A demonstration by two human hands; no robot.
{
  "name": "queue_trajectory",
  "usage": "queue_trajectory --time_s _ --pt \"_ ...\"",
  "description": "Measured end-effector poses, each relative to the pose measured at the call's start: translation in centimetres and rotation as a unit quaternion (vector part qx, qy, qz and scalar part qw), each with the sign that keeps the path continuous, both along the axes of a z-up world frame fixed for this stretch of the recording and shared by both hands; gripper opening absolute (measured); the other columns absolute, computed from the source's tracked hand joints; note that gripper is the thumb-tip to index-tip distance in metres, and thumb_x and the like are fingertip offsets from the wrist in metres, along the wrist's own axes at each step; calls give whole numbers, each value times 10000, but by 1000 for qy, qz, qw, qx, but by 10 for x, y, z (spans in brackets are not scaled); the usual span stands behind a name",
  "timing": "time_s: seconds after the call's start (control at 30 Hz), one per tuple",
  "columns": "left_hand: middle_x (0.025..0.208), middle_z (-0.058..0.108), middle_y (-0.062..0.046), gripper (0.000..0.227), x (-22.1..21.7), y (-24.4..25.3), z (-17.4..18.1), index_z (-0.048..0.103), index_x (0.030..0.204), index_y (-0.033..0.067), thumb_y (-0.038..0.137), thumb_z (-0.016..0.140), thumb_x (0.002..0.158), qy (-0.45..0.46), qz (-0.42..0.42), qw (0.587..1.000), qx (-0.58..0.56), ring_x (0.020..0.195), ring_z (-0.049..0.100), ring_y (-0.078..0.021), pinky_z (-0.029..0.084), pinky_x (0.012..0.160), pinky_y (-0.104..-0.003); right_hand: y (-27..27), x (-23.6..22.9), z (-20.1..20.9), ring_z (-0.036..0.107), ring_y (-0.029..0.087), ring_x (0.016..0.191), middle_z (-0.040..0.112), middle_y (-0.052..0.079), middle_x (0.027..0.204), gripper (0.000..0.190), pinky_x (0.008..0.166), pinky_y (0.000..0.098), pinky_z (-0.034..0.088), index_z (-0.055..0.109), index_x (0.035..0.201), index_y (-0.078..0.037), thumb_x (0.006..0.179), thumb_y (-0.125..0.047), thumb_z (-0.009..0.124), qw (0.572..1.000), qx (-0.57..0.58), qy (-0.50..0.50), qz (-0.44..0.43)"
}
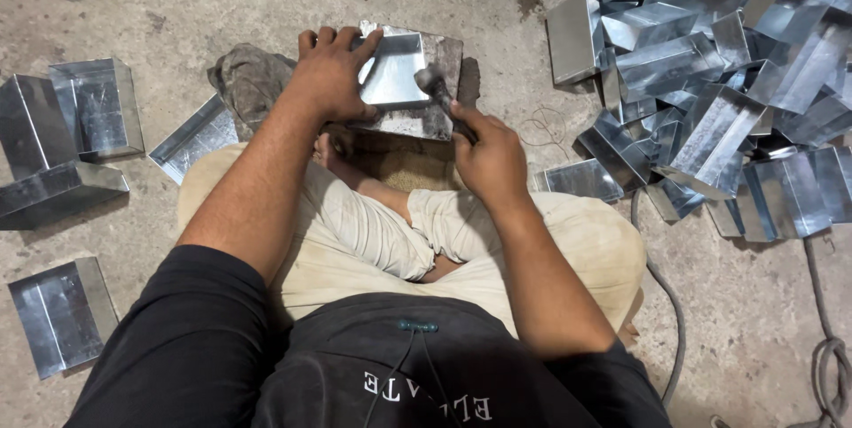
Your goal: The person sits on the floor and uses a hammer to strike the edges of small rectangular metal boxes placed on a brick. They repeatedly pick up a box, position it, hammer it, and then place it aside, continuing this process with multiple boxes.
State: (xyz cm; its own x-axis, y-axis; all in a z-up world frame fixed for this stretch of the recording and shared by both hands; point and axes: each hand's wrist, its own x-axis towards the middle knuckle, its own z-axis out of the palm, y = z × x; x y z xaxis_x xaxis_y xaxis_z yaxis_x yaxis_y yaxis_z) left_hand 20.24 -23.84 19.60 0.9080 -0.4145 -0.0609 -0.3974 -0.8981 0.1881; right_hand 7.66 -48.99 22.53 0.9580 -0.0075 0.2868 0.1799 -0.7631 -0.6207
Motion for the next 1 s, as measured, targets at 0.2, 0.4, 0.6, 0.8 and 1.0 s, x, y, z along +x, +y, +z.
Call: queue_trajectory --time_s 0.2,0.4,0.6,0.8,1.0 --pt "1484 472 -172 1250 0 2 -5 361 1590 202 496 934 519 3 8 1000 2 1334 419 -399 244 1121 -569 -10 0 -15 756 168 895 769 135 1038 338 755 294 580 704 1294 -96 961 -101 760 993 103 -52 38" --pt "1555 461 -154 1221 -2 6 8 352 1610 204 521 901 567 51 21 998 -8 1420 408 -387 270 1176 -542 -14 9 -12 659 165 646 788 126 957 405 607 307 520 702 1325 -109 924 -128 749 988 102 110 -42" --pt "1640 248 -207 1298 16 45 -19 176 1620 122 671 819 634 367 114 886 -259 1531 221 -352 247 1214 -479 -41 -10 22 647 84 788 750 97 1035 455 679 230 539 649 1422 -90 982 -79 763 978 199 -45 -33" --pt "1584 511 -211 1092 22 59 -29 531 1516 80 761 650 671 472 177 824 -258 1513 416 -359 320 1217 -468 -55 -18 98 599 102 516 719 142 975 179 505 287 504 611 1156 -107 999 -69 689 796 343 -495 69" --pt "1688 230 -164 1203 25 61 -39 194 1627 111 765 639 722 428 135 855 -260 1587 126 -282 126 1251 -443 -14 3 1 694 189 1082 695 69 1281 323 906 320 594 592 1326 -85 1012 -93 668 842 472 -249 80"
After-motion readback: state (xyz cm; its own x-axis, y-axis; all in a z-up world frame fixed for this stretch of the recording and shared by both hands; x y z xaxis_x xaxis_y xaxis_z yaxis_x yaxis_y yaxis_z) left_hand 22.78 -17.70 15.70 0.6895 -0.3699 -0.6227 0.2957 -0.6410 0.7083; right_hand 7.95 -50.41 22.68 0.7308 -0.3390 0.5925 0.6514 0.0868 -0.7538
